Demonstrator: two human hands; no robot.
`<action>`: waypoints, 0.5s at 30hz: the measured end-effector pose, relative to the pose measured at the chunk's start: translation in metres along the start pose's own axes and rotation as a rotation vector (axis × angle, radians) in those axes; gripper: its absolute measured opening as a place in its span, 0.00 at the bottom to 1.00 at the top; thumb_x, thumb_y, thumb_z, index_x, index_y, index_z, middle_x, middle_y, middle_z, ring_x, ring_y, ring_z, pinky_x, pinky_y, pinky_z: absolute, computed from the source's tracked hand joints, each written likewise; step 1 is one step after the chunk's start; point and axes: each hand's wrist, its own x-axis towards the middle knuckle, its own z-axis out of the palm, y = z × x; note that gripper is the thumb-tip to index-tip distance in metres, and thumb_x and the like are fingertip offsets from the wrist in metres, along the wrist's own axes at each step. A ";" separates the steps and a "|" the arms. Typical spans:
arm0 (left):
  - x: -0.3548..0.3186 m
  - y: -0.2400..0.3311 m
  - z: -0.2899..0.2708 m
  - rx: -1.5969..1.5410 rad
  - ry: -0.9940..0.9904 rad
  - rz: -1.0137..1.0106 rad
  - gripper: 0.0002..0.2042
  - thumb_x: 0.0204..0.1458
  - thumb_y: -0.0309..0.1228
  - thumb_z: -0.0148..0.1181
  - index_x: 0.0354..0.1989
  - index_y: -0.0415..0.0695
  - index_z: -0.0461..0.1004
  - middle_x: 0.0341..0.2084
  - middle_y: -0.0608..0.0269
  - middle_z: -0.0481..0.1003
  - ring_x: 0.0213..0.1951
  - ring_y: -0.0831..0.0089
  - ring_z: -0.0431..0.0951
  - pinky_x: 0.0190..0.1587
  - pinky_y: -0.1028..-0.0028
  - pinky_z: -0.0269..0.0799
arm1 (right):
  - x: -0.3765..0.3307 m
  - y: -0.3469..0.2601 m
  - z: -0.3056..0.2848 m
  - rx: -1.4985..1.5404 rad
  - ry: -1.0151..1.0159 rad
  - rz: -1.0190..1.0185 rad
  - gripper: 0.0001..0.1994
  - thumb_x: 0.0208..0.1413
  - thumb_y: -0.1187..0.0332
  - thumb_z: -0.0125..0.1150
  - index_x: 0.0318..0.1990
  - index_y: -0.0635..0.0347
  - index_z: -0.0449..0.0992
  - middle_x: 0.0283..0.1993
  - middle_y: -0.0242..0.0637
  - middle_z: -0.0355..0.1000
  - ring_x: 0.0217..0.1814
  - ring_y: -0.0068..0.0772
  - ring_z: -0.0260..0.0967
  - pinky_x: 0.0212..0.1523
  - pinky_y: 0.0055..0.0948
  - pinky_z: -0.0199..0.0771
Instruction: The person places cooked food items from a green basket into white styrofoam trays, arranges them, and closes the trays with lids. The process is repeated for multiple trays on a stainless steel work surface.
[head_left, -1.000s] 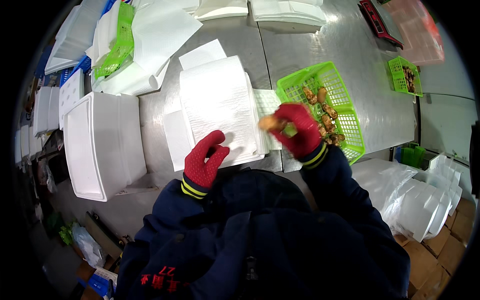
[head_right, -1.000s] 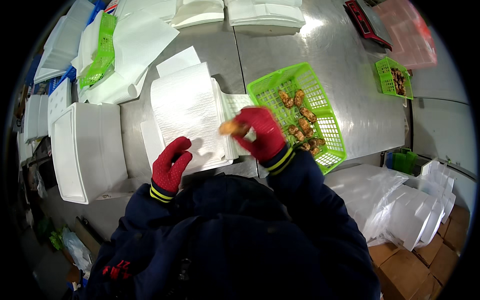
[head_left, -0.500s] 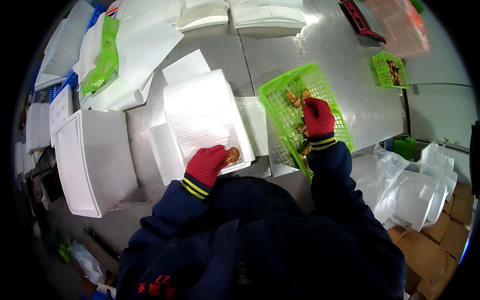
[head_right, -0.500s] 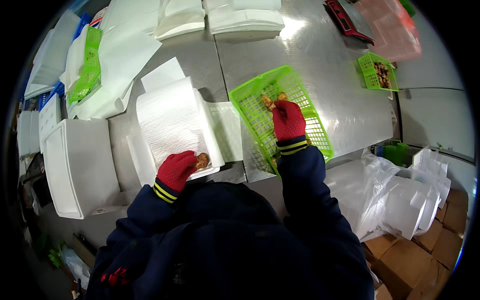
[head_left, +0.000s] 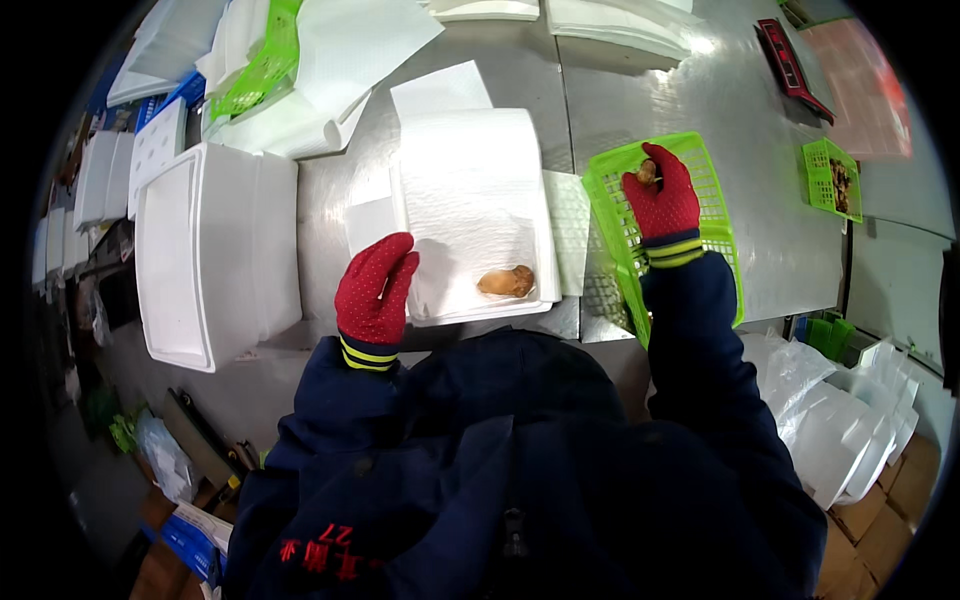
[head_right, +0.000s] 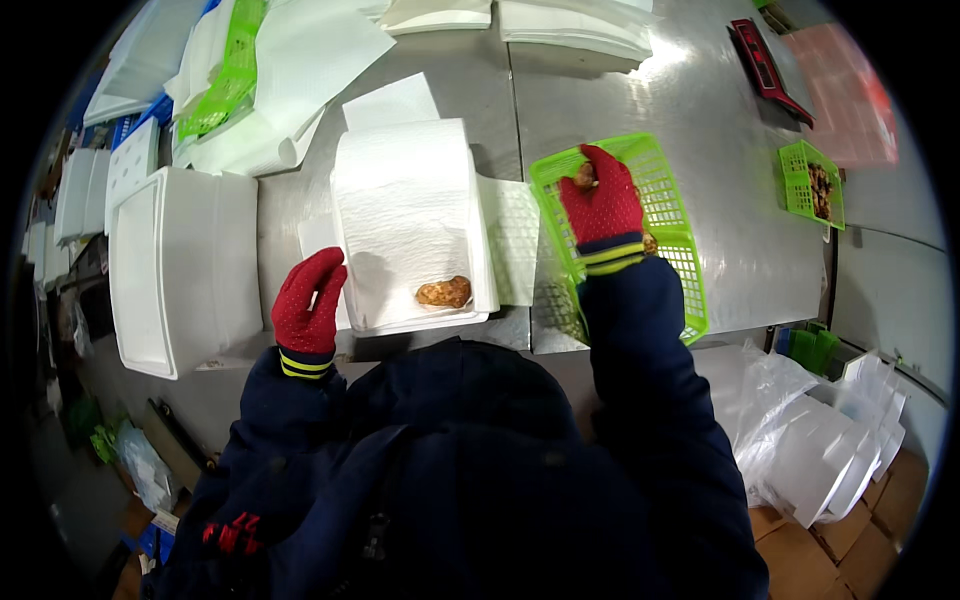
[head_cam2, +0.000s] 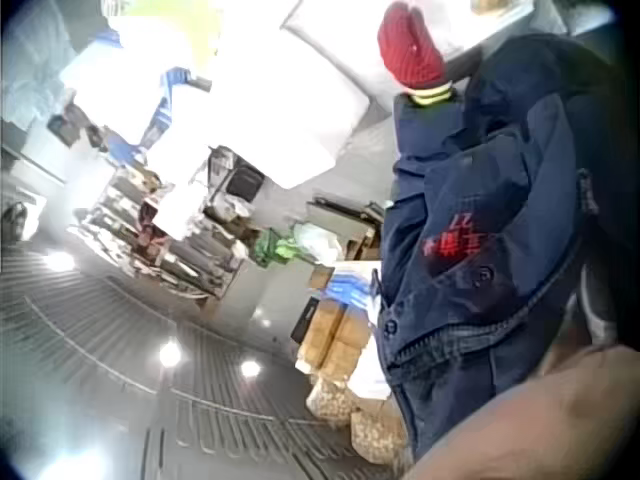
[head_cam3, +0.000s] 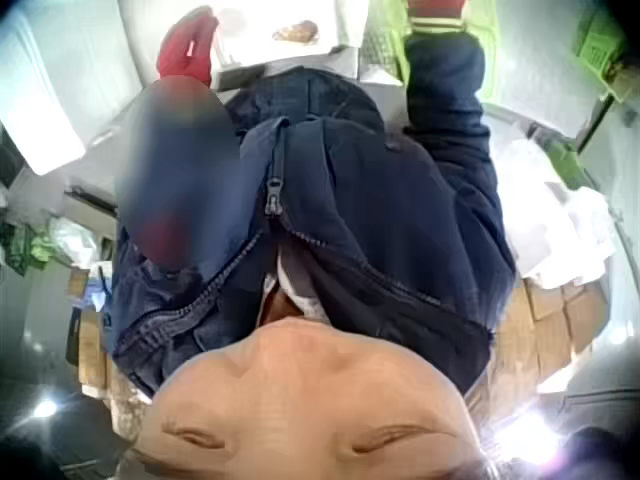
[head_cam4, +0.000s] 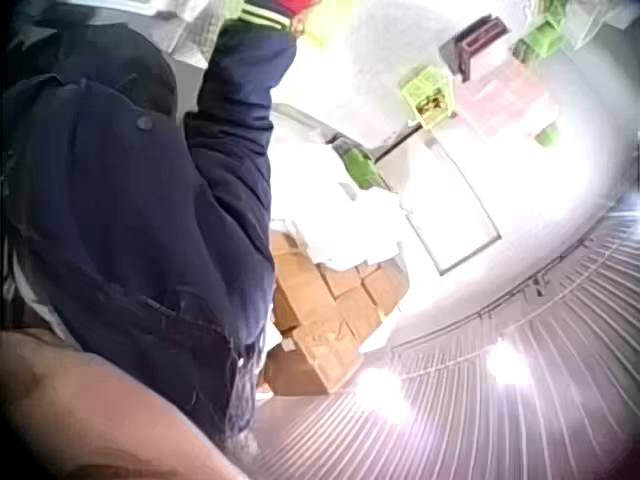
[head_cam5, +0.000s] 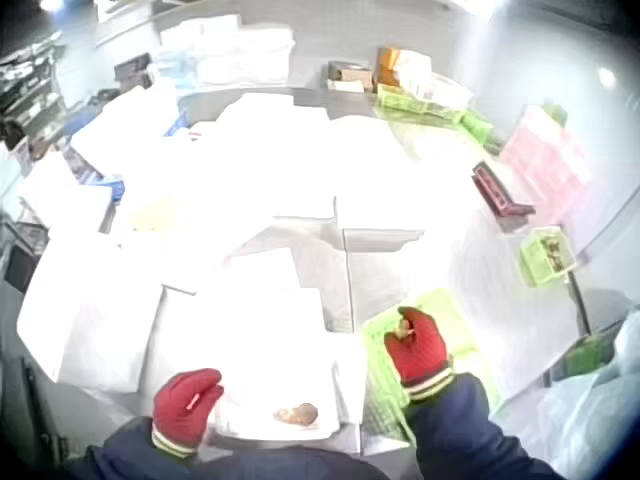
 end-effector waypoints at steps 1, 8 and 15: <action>-0.002 0.007 -0.002 0.028 -0.027 0.014 0.18 0.44 0.17 0.64 0.47 0.39 0.74 0.41 0.53 0.76 0.41 0.63 0.78 0.45 0.71 0.73 | -0.015 -0.020 0.014 0.230 -0.028 0.059 0.21 0.44 0.69 0.70 0.46 0.62 0.71 0.30 0.34 0.70 0.35 0.28 0.69 0.36 0.27 0.71; -0.006 -0.005 0.012 0.128 -0.341 0.305 0.20 0.41 0.26 0.66 0.47 0.42 0.73 0.44 0.56 0.75 0.49 0.58 0.74 0.54 0.61 0.65 | -0.086 -0.117 0.074 0.691 -0.761 0.339 0.14 0.49 0.69 0.65 0.42 0.63 0.74 0.37 0.42 0.75 0.38 0.36 0.74 0.39 0.29 0.74; -0.019 -0.028 0.021 0.374 -0.540 0.321 0.17 0.43 0.32 0.66 0.43 0.52 0.71 0.42 0.70 0.74 0.54 0.69 0.69 0.63 0.48 0.46 | -0.079 -0.097 0.067 -0.279 -0.710 -0.651 0.06 0.46 0.66 0.58 0.33 0.52 0.73 0.30 0.30 0.70 0.35 0.35 0.69 0.27 0.37 0.66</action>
